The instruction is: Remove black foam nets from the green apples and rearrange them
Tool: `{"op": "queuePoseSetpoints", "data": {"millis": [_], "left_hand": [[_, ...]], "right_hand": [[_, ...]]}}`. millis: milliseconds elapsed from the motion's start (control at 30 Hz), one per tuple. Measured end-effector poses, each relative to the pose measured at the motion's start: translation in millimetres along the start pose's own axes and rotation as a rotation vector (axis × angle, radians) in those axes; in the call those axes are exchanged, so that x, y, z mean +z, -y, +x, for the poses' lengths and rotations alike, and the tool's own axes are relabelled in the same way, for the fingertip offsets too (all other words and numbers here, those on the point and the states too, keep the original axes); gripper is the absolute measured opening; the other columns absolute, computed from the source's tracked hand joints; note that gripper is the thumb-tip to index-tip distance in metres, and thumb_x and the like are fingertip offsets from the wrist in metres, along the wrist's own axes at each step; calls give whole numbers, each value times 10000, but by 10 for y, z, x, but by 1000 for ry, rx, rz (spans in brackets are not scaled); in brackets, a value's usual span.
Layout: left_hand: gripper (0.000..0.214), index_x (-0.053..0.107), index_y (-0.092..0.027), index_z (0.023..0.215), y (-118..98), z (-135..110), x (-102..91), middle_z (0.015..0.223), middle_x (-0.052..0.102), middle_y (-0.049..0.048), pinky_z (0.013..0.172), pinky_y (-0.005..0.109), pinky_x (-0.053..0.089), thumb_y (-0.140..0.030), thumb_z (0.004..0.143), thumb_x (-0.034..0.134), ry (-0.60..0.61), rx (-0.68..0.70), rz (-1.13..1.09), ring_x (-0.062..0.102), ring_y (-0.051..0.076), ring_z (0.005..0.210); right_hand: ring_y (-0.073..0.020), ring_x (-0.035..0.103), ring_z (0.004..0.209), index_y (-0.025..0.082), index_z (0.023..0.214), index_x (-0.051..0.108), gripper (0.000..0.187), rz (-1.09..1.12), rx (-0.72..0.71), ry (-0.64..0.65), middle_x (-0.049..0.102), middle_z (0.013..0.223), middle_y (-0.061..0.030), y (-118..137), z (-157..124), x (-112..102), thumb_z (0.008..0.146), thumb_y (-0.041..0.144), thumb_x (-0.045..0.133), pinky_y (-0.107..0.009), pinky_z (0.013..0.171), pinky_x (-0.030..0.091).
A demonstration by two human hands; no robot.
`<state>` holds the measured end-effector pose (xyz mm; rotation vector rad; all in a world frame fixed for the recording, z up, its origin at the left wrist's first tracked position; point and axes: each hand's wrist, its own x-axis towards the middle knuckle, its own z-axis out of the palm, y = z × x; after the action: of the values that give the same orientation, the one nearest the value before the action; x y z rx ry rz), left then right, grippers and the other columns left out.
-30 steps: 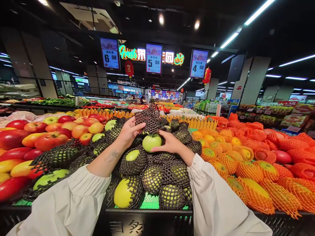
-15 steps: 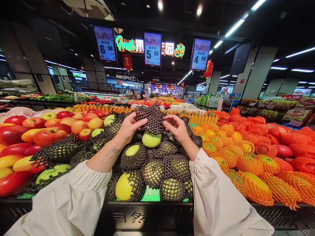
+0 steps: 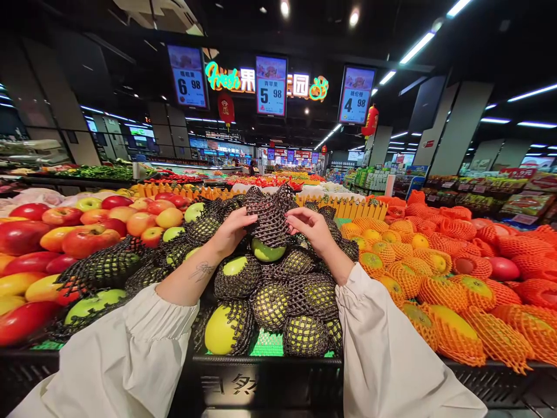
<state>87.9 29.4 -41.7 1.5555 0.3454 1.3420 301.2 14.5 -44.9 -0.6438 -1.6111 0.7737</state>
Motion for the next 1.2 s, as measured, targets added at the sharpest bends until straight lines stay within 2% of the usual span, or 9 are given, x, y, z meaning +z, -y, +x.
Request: {"op": "queuePoseSetpoints", "data": {"millis": [167, 267, 467, 600, 733, 833, 933, 1100, 1200], "left_hand": [[377, 771, -170, 936, -34, -38, 22, 1040, 772, 75, 1039, 444, 462, -431, 664, 768, 129, 9, -16, 656, 344, 1131], [372, 769, -167, 920, -12, -46, 21, 1017, 767, 79, 1026, 439, 466, -443, 672, 759, 168, -1, -4, 645, 344, 1139], [387, 744, -187, 844, 41, 44, -60, 985, 744, 81, 751, 333, 505, -549, 782, 621, -86, 104, 25, 657, 267, 977], [220, 730, -202, 847, 11, 83, -101, 986, 732, 47, 745, 283, 485, -394, 746, 690, -170, 167, 145, 639, 231, 972], [300, 762, -210, 979, 3, 51, -54, 1119, 726, 42, 999, 337, 448, -423, 771, 726, -31, 146, 175, 617, 257, 1133], [343, 764, -177, 866, -1, 8, -1, 1165, 703, 78, 1053, 373, 429, -501, 753, 754, 124, 97, 180, 601, 296, 1181], [359, 741, -165, 816, -3, -14, 19, 1001, 734, 87, 965, 396, 483, -495, 694, 809, 190, 36, 165, 659, 289, 1021], [373, 708, -170, 824, -59, -40, 41, 786, 725, 43, 729, 340, 528, -421, 587, 848, 47, 6, -39, 679, 231, 764], [207, 657, -194, 709, -142, -60, 60, 621, 637, -15, 539, 259, 453, -339, 629, 780, -69, -28, -150, 589, 145, 568]], "right_hand": [[-169, 660, 784, 231, 921, 703, 545, -37, 33, -12, 710, 865, 1, -41, 5, 13, 494, 467, 946, -352, 801, 567], [-172, 663, 797, 213, 856, 689, 473, -64, 48, -21, 723, 861, 0, -25, -10, 38, 509, 412, 941, -368, 856, 561], [-233, 697, 873, 234, 920, 658, 360, 168, 61, -6, 747, 942, -32, 101, -55, 44, 620, 400, 770, -403, 811, 577], [-241, 702, 812, 244, 895, 608, 298, 234, 189, 86, 752, 908, -28, 153, -87, 23, 640, 395, 634, -423, 730, 581], [-197, 690, 715, 237, 887, 599, 302, 246, 296, 270, 740, 829, -12, 143, -121, 57, 659, 399, 712, -351, 664, 568], [-182, 690, 720, 226, 883, 621, 385, 201, 284, 315, 727, 815, -17, 87, -117, 87, 649, 464, 812, -289, 620, 551], [-159, 680, 709, 224, 845, 637, 418, 214, 260, 288, 715, 808, -8, 18, -77, 79, 619, 492, 865, -242, 587, 535], [-156, 691, 772, 245, 974, 654, 379, 314, 235, 86, 750, 997, -5, -3, -26, 39, 660, 375, 821, -254, 654, 568], [-174, 701, 832, 246, 970, 619, 376, 300, 246, -24, 749, 993, 6, 22, -34, 26, 649, 349, 785, -267, 689, 588]]}}
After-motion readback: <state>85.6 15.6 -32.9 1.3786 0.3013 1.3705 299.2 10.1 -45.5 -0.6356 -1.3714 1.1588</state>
